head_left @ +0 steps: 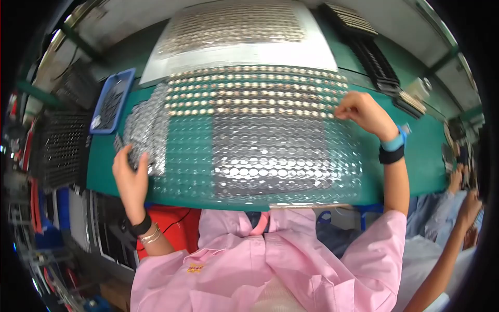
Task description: The person picks up a circuit board and repeatedly presses small white components onto it by hand. After filling the board, they place it into a black rack.
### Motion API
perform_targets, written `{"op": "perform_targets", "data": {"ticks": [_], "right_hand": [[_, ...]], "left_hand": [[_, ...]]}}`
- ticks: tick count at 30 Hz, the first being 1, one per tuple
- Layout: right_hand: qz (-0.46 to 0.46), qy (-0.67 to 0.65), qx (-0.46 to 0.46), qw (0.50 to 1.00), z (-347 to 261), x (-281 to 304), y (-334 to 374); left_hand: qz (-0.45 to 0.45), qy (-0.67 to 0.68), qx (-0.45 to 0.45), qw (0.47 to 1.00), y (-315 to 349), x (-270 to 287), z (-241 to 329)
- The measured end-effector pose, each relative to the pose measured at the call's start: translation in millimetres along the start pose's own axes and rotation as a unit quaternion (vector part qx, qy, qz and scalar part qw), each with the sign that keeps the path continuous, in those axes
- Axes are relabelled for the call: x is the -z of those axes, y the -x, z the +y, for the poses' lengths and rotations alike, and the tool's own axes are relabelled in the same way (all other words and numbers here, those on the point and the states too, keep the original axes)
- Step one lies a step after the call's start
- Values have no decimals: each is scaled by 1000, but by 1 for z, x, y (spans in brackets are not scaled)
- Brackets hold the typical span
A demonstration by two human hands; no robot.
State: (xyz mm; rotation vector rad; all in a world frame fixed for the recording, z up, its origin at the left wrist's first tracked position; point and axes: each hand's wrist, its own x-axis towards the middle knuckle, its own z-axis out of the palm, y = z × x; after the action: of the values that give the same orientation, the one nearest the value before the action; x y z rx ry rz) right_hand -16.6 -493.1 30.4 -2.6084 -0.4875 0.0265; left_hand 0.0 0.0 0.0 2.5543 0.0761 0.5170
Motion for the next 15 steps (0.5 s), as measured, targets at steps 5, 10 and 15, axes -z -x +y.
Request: {"op": "perform_targets", "data": {"ticks": [5, 10, 15], "right_hand": [[20, 20, -2, 1000, -5, 3, 14], [58, 48, -25, 997, -27, -9, 1], [66, 72, -1, 995, -31, -9, 2]], "left_hand": [[47, -102, -154, 982, 10, -12, 13], [41, -110, -118, 986, -6, -10, 7], [88, -126, -149, 977, -36, -16, 13]]}}
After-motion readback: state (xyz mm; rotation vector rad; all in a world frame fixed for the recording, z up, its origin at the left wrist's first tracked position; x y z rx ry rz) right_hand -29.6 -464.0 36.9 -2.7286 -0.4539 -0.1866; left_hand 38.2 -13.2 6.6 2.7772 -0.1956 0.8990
